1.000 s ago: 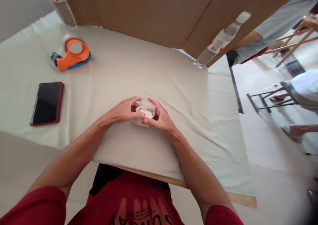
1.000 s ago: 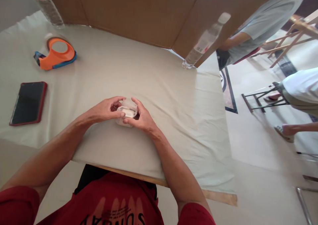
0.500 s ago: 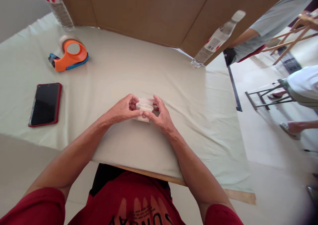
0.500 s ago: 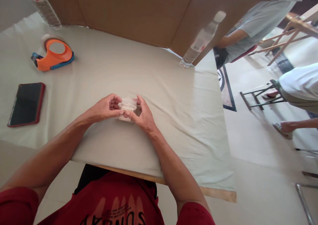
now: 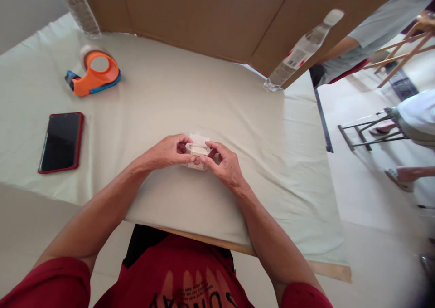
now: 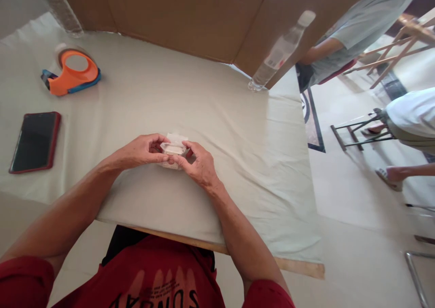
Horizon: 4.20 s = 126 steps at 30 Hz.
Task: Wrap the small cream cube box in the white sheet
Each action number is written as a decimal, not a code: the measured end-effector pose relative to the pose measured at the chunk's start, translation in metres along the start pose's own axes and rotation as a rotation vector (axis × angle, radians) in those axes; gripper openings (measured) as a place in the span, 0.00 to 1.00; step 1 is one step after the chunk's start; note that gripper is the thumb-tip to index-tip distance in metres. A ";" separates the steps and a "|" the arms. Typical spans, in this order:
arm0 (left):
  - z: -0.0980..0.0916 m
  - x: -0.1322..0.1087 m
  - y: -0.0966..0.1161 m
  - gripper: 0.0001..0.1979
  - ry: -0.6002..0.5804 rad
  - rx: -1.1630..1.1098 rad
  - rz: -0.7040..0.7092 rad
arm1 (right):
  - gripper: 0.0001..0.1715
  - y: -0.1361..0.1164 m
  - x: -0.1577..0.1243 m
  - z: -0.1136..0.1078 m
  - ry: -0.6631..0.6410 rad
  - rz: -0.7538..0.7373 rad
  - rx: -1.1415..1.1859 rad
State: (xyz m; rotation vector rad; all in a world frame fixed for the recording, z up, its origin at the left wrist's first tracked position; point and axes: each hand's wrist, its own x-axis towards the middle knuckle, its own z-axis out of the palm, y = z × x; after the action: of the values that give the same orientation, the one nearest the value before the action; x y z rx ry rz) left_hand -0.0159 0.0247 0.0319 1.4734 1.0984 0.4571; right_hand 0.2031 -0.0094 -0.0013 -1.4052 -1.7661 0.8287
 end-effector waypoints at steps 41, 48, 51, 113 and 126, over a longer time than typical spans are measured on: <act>-0.004 -0.003 0.001 0.23 -0.142 0.146 0.085 | 0.24 -0.004 0.009 -0.026 -0.035 0.090 0.158; -0.003 -0.002 -0.002 0.21 -0.149 0.181 0.112 | 0.31 0.010 0.044 -0.022 -0.108 0.099 0.062; -0.003 -0.002 -0.002 0.22 -0.155 0.171 0.129 | 0.29 0.008 0.055 -0.015 -0.233 0.117 0.115; 0.015 0.017 -0.018 0.47 0.038 -0.188 0.073 | 0.14 -0.020 0.046 0.003 -0.064 0.151 0.309; 0.010 0.015 -0.008 0.18 -0.010 -0.203 0.105 | 0.10 -0.027 0.039 -0.009 -0.213 0.101 0.248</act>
State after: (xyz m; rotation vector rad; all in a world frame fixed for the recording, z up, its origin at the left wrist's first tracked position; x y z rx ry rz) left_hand -0.0039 0.0305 0.0174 1.3561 0.9408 0.6160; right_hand 0.1911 0.0242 0.0320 -1.2877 -1.6873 1.2463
